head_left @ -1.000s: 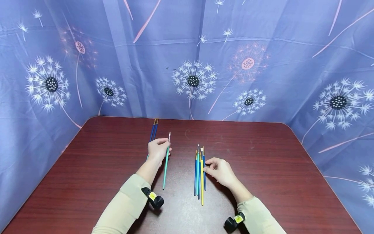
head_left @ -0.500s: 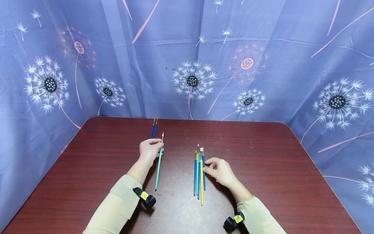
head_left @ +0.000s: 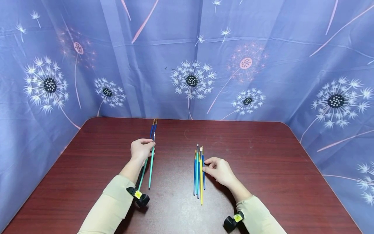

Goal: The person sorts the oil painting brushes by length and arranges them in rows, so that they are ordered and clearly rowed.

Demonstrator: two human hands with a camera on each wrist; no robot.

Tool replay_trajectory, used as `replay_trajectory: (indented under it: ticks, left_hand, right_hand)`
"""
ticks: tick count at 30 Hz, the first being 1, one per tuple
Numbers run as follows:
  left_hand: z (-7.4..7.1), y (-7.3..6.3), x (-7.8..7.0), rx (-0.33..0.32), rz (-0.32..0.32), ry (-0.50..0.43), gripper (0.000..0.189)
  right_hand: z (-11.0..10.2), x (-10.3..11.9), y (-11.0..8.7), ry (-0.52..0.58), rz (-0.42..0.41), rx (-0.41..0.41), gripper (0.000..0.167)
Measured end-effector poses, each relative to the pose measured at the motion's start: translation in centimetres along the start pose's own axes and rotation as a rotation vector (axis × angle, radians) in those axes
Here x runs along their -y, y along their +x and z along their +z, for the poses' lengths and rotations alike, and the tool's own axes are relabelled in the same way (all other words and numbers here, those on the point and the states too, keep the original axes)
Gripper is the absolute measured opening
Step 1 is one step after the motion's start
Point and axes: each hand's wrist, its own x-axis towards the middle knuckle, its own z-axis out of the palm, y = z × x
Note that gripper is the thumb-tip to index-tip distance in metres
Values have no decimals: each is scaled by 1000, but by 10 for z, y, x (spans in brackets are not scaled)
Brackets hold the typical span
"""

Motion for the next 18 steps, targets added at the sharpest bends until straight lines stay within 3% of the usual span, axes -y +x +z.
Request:
replay_trajectory:
  ticks: [8,18]
  left_hand:
    - [-14,6,1,-38,-1,45,28]
    - [-22,10,7,-137,24,283,24]
  right_hand:
    - [0,1,0,4,-2,5,25]
    - [-1,2,0,9,2,1,25]
